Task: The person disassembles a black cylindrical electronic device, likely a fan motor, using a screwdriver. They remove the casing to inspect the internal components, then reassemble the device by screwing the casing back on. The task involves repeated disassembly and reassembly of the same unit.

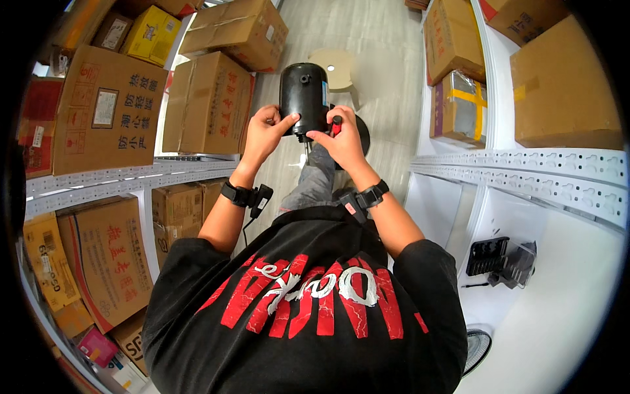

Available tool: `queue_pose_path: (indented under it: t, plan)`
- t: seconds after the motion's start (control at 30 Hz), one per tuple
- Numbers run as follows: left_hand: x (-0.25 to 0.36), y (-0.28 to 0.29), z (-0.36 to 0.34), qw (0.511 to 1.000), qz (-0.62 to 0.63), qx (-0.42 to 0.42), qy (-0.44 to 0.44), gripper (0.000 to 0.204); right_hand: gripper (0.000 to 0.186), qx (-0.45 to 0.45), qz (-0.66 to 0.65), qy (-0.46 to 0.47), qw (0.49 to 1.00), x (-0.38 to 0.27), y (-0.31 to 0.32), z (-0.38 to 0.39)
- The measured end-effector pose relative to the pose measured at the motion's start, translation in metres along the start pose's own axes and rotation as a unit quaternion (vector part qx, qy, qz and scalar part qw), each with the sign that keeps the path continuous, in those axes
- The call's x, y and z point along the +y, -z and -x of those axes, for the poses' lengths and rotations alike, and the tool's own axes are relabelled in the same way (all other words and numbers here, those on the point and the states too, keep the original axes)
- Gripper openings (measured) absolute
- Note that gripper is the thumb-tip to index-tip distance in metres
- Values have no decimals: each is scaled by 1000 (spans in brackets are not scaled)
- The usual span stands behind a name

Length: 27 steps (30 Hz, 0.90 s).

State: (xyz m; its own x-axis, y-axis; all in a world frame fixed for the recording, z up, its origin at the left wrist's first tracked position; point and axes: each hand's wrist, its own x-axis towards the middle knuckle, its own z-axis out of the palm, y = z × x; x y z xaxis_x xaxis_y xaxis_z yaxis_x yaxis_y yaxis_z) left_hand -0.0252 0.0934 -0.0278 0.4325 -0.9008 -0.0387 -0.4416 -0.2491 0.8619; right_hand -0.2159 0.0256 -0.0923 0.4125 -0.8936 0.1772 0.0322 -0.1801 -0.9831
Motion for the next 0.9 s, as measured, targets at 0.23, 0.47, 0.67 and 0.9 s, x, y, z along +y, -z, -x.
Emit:
queue_pose_path:
  t: [0.23, 0.47, 0.67, 0.9]
  plan:
    - [-3, 6, 12, 992, 125, 0, 34, 42, 47, -66, -89, -144, 983, 8, 20, 3]
    - [-67, -7, 20, 882, 392, -159, 208, 58, 61, -156, -178, -249, 939, 27, 19, 1]
    - [-69, -23, 6, 903, 362, -164, 164, 73, 71, -163, -191, -264, 931, 36, 13, -2]
    - [-40, -19, -1, 924, 309, -123, 190, 74, 68, -105, 8, -263, 959, 15, 7, -20]
